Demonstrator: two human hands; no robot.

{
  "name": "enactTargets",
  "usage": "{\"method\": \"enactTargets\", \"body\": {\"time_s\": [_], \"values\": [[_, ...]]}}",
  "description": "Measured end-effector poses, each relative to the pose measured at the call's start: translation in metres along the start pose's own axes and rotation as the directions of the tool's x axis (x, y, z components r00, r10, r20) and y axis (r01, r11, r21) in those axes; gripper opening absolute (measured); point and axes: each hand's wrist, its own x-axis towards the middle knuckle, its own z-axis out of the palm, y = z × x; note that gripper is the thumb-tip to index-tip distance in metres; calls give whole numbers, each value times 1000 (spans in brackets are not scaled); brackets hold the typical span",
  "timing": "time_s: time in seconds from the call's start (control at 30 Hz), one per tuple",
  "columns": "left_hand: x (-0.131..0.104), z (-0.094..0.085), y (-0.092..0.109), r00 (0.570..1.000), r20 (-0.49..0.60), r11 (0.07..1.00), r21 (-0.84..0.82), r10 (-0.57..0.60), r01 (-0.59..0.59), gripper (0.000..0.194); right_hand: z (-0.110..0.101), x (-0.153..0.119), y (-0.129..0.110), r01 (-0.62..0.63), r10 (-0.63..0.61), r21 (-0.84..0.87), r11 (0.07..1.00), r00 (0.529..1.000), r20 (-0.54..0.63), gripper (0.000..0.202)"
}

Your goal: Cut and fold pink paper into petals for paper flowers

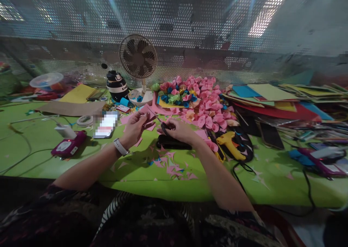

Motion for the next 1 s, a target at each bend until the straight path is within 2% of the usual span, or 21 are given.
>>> {"method": "enactTargets", "body": {"time_s": [0.47,0.77,1.0], "values": [[3,-1,-1,1000,-26,999,-31,-14,13,36,2,1,-1,-10,14,99,995,999,-43,48],[5,-4,-2,1000,-2,999,-54,-1,1,48,4,3,4,10,1,182,983,998,-63,54],[1,0,-1,998,54,999,-32,-21,23,50,4,1,0,6,8,196,981,997,-72,53]]}}
